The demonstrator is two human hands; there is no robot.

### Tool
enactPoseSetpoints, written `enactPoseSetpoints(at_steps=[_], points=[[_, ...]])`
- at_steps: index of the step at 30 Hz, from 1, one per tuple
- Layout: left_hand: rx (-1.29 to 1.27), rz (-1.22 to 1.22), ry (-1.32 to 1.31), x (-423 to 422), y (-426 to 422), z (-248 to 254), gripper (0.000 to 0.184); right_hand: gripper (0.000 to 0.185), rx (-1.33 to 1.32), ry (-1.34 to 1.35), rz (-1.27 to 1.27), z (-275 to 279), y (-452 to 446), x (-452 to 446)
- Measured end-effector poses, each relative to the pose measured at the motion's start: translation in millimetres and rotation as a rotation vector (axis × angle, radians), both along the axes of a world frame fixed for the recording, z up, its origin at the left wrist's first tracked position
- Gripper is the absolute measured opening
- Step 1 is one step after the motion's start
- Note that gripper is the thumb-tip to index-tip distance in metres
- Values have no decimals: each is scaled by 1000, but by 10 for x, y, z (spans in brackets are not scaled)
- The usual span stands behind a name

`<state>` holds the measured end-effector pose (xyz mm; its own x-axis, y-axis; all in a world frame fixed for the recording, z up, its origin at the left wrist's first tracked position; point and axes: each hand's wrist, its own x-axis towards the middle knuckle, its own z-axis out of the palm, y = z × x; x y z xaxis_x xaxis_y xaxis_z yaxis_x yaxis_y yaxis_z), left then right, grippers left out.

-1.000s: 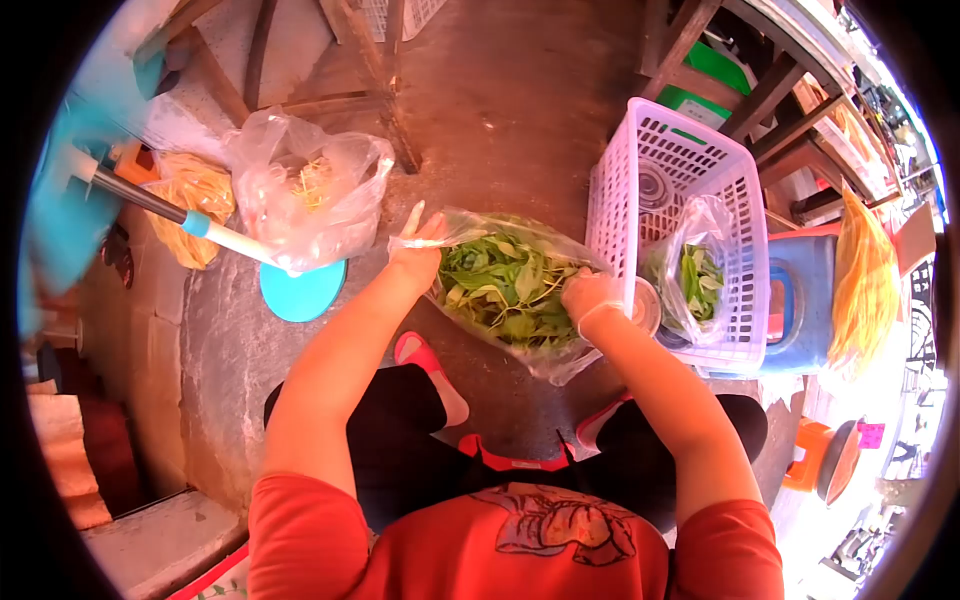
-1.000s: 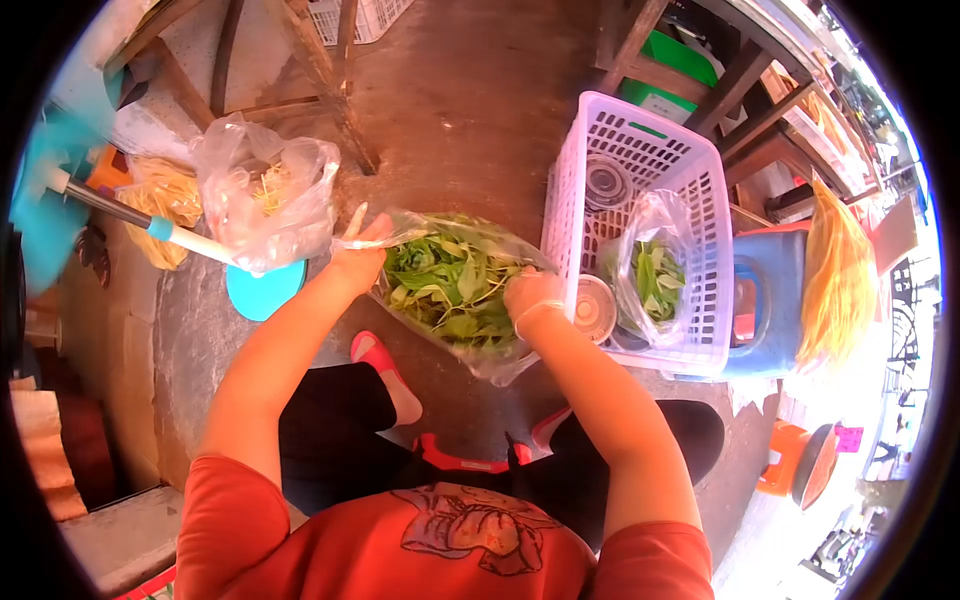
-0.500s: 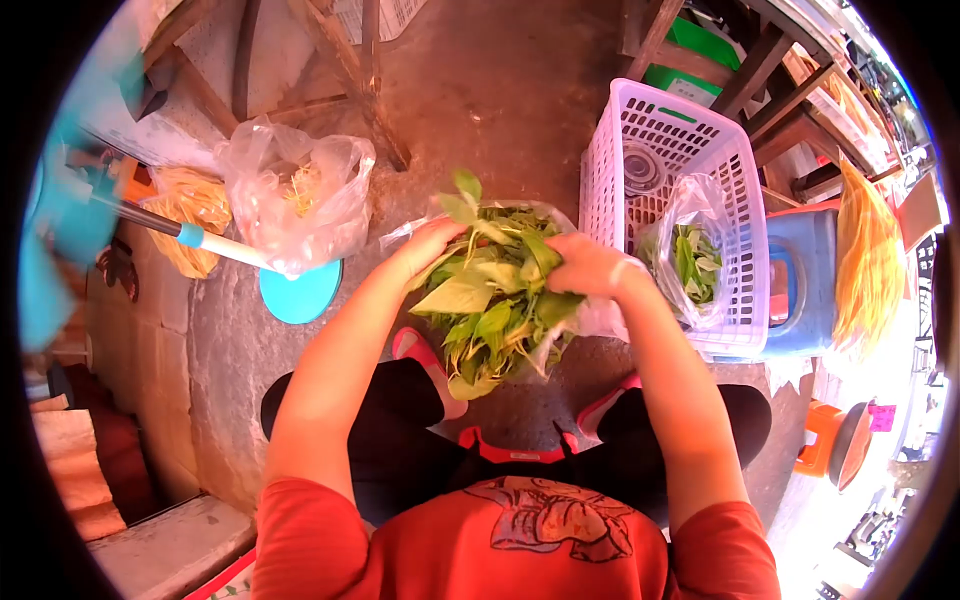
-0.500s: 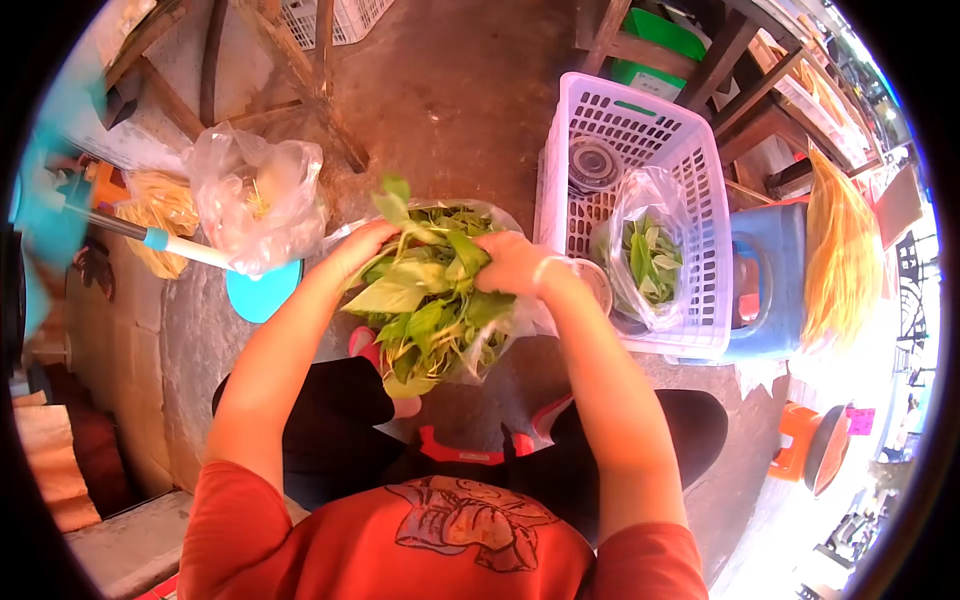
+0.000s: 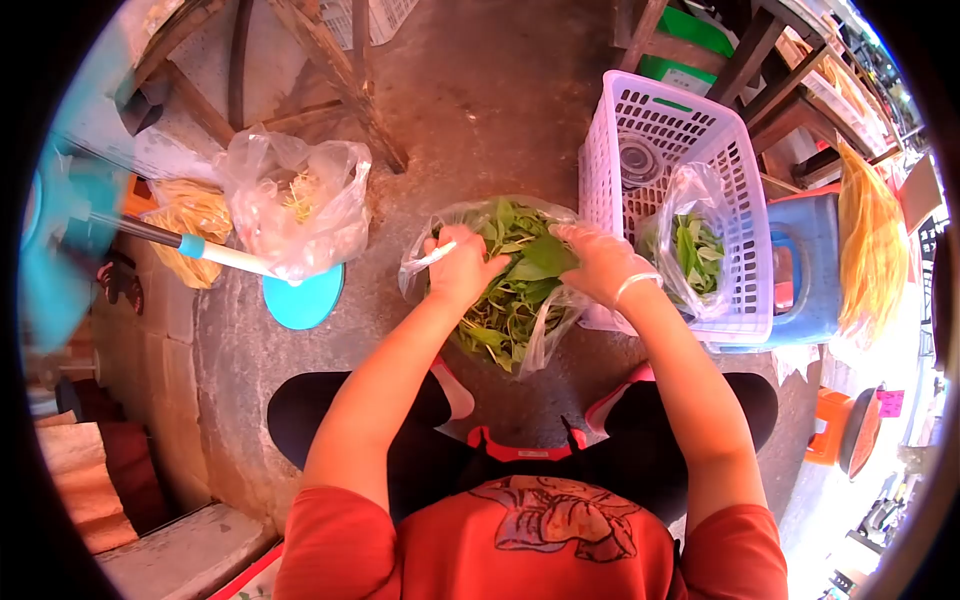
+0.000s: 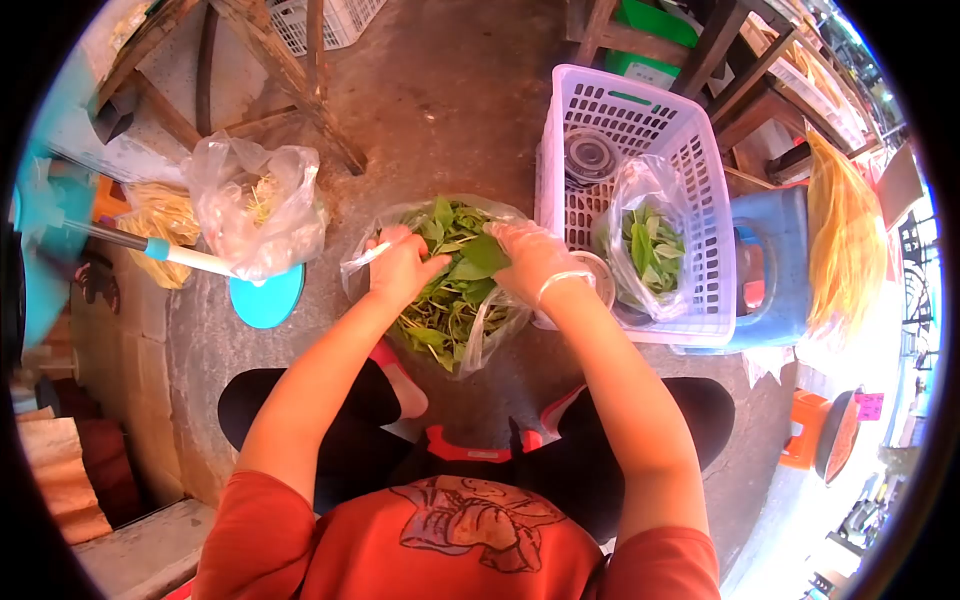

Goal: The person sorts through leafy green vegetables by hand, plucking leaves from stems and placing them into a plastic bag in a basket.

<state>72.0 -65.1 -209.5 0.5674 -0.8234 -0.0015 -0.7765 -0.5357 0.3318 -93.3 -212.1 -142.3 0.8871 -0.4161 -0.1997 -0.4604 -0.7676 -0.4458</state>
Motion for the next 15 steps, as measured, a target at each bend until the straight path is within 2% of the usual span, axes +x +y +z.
enactPoseSetpoints(at_steps=[3, 5, 7, 8, 10, 11, 13, 14, 15], points=[[84, -125, -209, 25, 6, -269, 21, 51, 6, -121, -27, 194, 62, -150], [-6, -85, -135, 35, 38, -257, 19, 45, 57, -265, -53, 298, 95, -214], [-85, -55, -64, 4, 69, -2, 17, 40, 137, -432, -90, 393, 156, -224], [-89, 47, 251, -24, 80, 249, 13, 38, 128, -522, -50, 422, 174, -216], [-86, 66, 425, -116, 159, 752, 15, 35, 104, -708, 28, 484, 200, -163], [-87, 77, 510, -170, 205, 952, 16, 37, -20, -758, 97, 524, 240, -130], [-119, 39, 506, -310, 288, 1241, 12, 41, -275, -845, 237, 600, 342, -75], [-137, 21, 508, -372, 328, 1295, 10, 45, -305, -830, 252, 627, 387, -68], [-274, 11, 569, -414, 359, 1262, 10, 49, -339, -812, 268, 651, 426, -66]])
